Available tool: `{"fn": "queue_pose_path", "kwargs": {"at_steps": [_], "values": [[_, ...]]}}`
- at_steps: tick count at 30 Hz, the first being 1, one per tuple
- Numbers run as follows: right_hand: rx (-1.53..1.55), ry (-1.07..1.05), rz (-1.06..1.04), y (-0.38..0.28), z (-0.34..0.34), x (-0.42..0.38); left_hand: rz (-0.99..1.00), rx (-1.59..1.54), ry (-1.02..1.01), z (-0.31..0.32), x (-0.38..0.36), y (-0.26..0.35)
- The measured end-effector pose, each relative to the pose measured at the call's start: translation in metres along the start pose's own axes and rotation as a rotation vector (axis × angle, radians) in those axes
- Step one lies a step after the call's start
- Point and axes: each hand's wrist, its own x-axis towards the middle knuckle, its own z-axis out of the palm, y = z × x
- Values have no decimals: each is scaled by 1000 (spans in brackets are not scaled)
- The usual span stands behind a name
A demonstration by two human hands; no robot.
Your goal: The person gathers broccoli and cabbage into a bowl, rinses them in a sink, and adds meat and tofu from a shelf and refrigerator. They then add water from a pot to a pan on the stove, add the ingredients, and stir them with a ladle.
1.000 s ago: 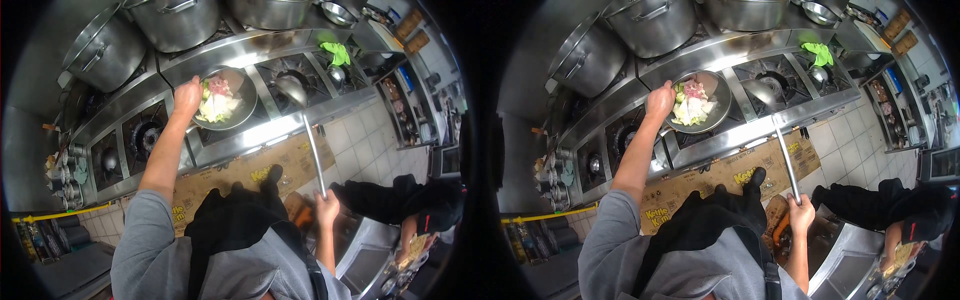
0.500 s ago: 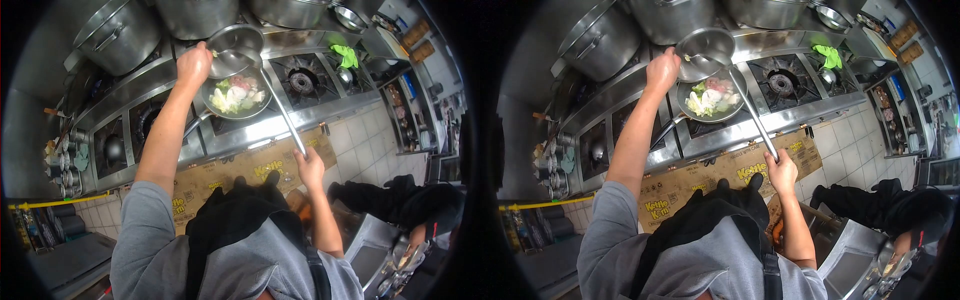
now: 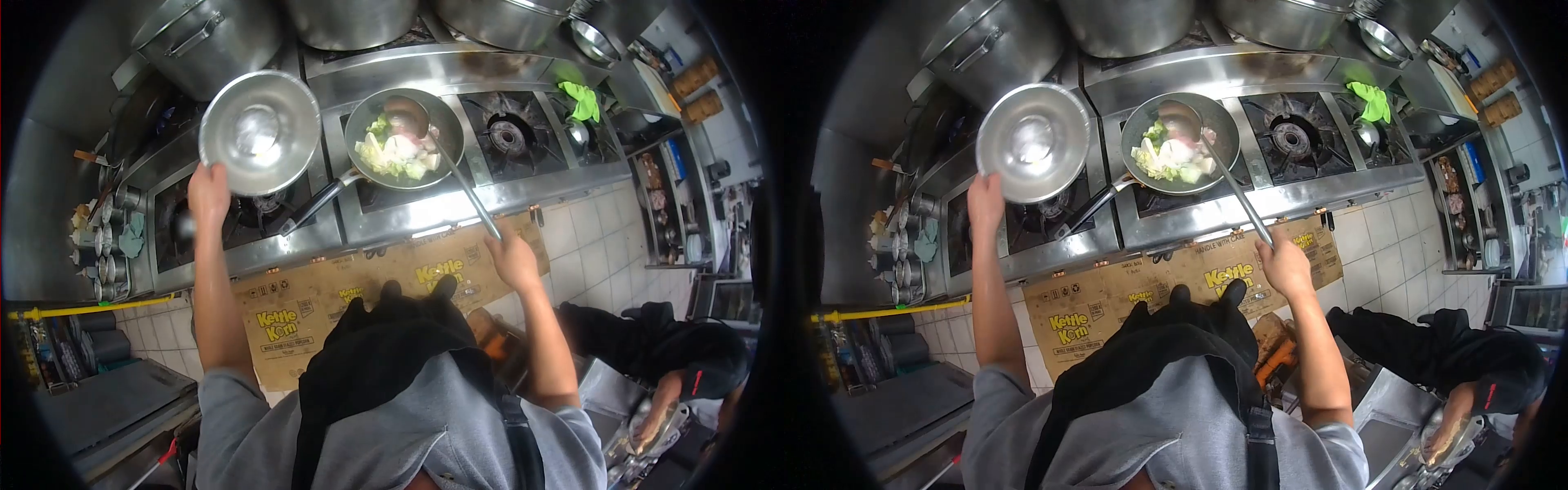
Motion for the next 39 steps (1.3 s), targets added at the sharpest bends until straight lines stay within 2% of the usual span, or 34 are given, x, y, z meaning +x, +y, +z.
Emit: {"fn": "queue_pose_path", "kwargs": {"at_steps": [2,5,9,11,15,18,20,23,28,34,38,39], "values": [[-30,-12,50,-9,-18,-27,-44,-201,10,-19,-31,-15],[-69,-11,49,-14,-25,-54,-90,-226,16,-34,-69,-37],[-182,-29,41,-6,-8,-45,-184,-375,27,-27,-99,-57],[-238,91,-26,-4,7,-30,-303,-413,-29,-25,-107,-57],[-279,-9,-24,-6,3,-21,-303,-430,-39,-21,-109,-59],[-253,83,-39,-7,15,-12,-331,-443,-70,-22,-113,-57],[-245,15,14,-12,14,-14,-314,-475,-79,-24,-112,-55],[-13,-67,-10,-10,3,-18,-286,-482,-41,-23,-112,-59],[-138,45,57,-6,7,-4,-364,-525,-51,-31,-115,-39],[-265,-6,-22,-15,-2,-6,-342,-588,-45,-25,-116,-38],[-271,14,1,-12,12,-7,-385,-676,-50,-27,-117,-29],[-165,-45,-57,-7,13,-10,-386,-675,-46,-27,-118,-30]]}}
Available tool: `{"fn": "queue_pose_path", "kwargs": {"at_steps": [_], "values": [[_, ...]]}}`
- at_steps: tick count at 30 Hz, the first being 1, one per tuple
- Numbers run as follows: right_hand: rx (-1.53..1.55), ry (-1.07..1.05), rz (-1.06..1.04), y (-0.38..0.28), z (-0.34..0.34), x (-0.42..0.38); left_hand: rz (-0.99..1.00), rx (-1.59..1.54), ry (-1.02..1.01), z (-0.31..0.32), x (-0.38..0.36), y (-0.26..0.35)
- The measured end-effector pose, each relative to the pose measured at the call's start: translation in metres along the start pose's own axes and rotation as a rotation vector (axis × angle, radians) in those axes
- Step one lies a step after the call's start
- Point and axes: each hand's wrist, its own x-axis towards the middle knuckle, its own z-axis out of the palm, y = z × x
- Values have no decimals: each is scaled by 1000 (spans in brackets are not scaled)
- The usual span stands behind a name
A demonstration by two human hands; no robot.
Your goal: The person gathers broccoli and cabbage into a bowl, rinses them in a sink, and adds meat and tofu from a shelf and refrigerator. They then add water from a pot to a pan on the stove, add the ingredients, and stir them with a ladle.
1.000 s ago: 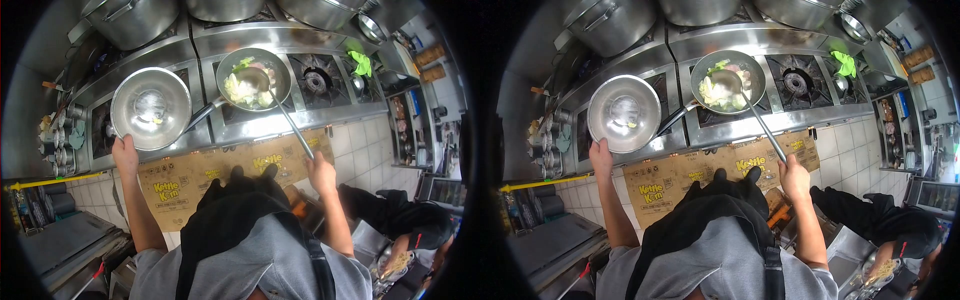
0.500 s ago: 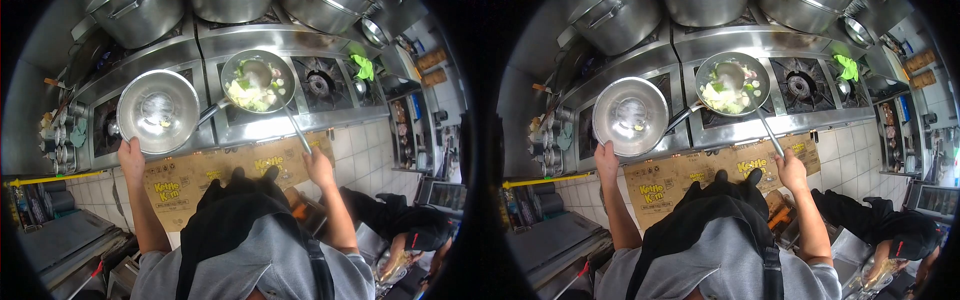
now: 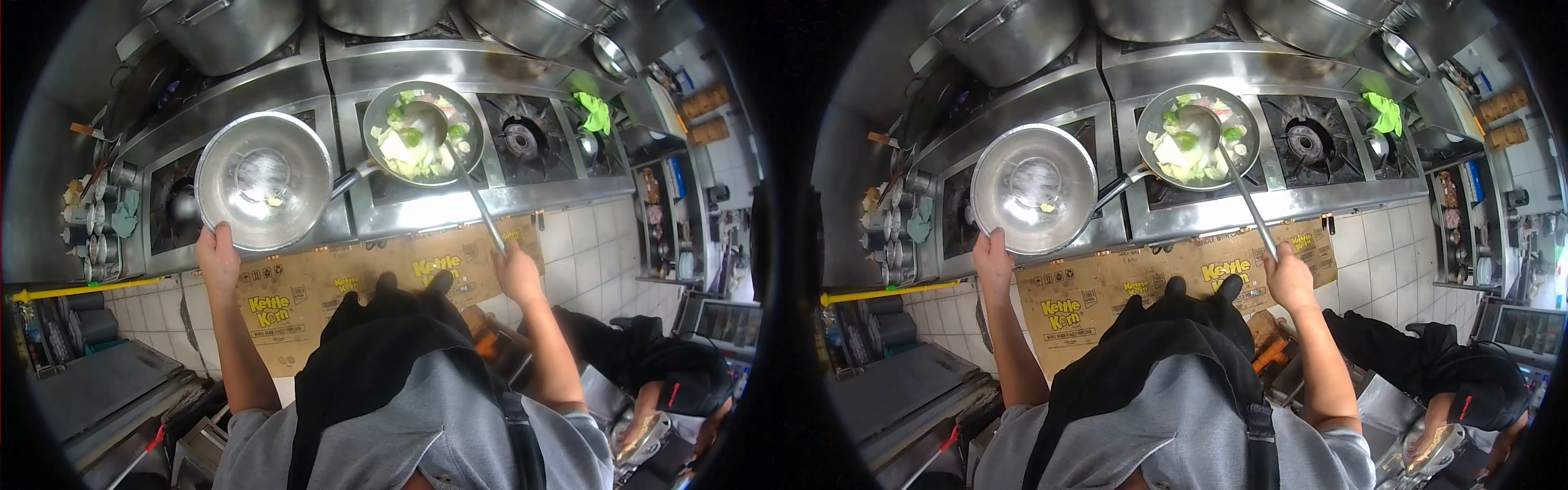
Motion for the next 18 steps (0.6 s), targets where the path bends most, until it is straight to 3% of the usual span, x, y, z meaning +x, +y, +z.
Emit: {"fn": "queue_pose_path", "kwargs": {"at_steps": [1,2,3,5,6,10,18], "values": [[106,-51,-62,3,1,-2,5,-10,-12,-1,0,-2],[429,-368,210,-34,-33,-7,9,-20,-25,-2,0,-2],[430,-370,211,-42,-42,-9,8,-18,-26,-2,-1,-1],[1025,-583,400,-50,-50,-12,-22,-33,-14,1,-3,5],[1243,-581,433,-54,-53,-14,-20,-35,-13,2,-3,7],[1440,-573,443,-61,-62,-31,-46,-31,-3,1,-4,10],[1214,-361,366,-58,-64,-28,-22,-32,-26,5,0,7]]}}
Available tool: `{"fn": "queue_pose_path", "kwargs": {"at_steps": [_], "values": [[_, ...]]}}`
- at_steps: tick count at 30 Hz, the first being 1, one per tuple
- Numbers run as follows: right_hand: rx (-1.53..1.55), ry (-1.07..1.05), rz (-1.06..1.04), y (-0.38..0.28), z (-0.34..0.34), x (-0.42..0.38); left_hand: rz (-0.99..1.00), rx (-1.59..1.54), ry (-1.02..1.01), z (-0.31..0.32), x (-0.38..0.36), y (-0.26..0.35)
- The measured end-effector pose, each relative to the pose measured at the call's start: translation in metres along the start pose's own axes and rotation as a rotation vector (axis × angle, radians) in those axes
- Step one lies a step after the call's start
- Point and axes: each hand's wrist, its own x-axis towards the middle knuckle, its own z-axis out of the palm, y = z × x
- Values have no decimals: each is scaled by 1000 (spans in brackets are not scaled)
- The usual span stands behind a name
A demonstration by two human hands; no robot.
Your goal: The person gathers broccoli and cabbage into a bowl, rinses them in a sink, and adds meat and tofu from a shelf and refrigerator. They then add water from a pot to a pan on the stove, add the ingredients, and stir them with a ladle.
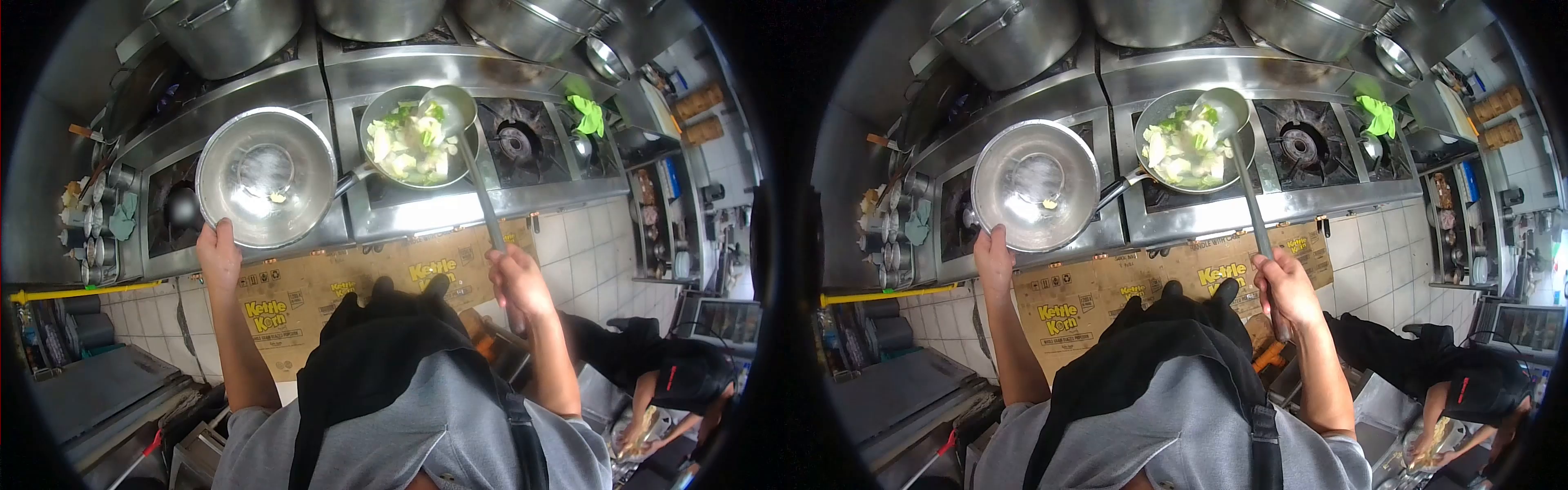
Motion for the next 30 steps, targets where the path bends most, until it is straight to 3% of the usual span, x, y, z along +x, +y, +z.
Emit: {"fn": "queue_pose_path", "kwargs": {"at_steps": [5,6,7,9,15,19,30], "values": [[-425,234,-180,-3,-3,18,-27,-1,-8,3,3,-5],[-645,317,-222,0,-8,24,-26,-1,-9,3,3,-4],[-643,318,-222,8,-16,31,-14,-7,-15,5,1,-3],[-1287,532,-544,20,-25,40,1,-14,-23,5,1,-3],[-1411,467,-442,43,-13,46,-18,16,-18,7,1,-2],[-1325,345,-448,39,-9,25,8,52,-8,6,8,-8],[-1252,405,-354,38,-8,21,27,68,-18,10,19,-10]]}}
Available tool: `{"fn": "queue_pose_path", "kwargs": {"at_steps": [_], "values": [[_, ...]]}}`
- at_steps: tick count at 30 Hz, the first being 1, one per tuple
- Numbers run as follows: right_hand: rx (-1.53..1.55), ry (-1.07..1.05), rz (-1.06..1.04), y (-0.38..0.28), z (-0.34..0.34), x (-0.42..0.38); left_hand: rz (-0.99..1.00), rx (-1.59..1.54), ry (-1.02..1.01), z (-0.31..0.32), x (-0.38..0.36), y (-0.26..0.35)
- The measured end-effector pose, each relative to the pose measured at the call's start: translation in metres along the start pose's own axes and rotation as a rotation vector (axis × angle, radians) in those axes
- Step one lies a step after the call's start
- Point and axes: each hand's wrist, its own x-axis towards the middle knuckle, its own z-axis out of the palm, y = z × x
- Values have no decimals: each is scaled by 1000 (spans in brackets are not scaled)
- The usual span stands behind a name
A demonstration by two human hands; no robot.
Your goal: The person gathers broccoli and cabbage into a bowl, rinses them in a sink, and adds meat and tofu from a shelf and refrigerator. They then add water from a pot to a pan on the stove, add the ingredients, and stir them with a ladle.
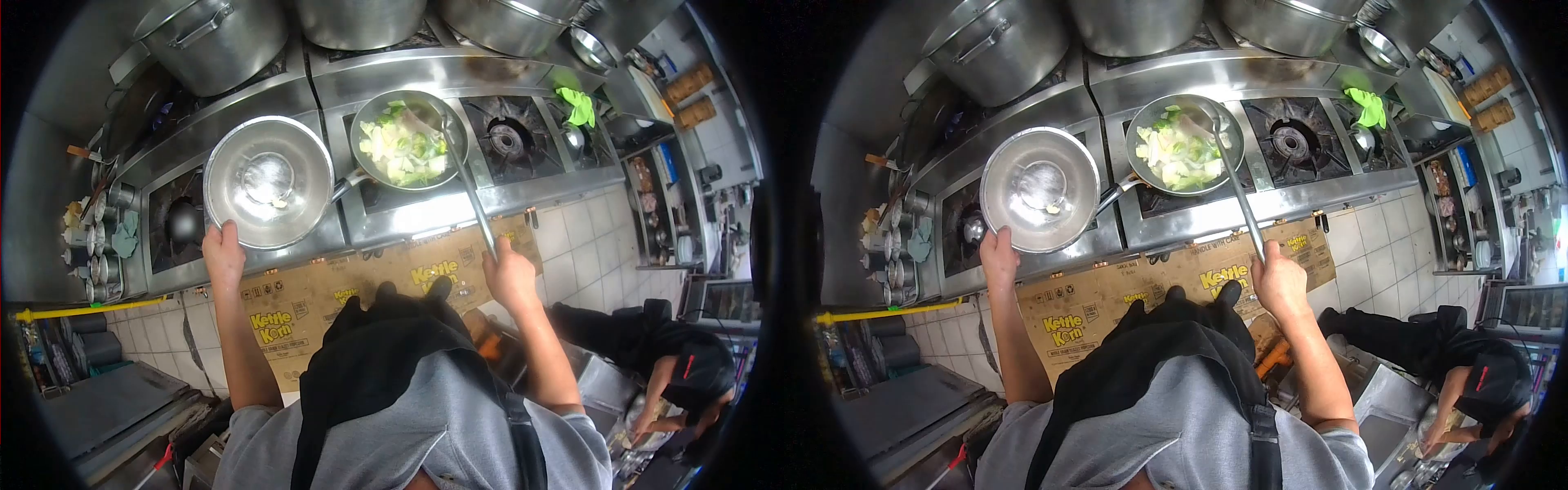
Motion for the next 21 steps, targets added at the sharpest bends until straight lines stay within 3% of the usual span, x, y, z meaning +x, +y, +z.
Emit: {"fn": "queue_pose_path", "kwargs": {"at_steps": [2,4,6,9,10,13,16,21], "values": [[56,32,-10,-2,-8,-6,-14,33,3,2,4,-4],[200,-64,-53,-1,-16,-10,-24,42,-14,4,12,-11],[113,-47,-38,4,-9,-13,-41,50,-24,9,20,-11],[19,20,-42,3,-18,-20,146,314,-67,35,44,17],[80,41,-38,3,-27,-25,202,486,-47,45,65,10],[196,103,-59,4,-56,-38,328,628,-74,85,67,68],[144,160,-255,-1,-68,-39,386,709,-101,119,76,88],[-61,210,-357,8,-57,-7,561,574,-167,172,79,104]]}}
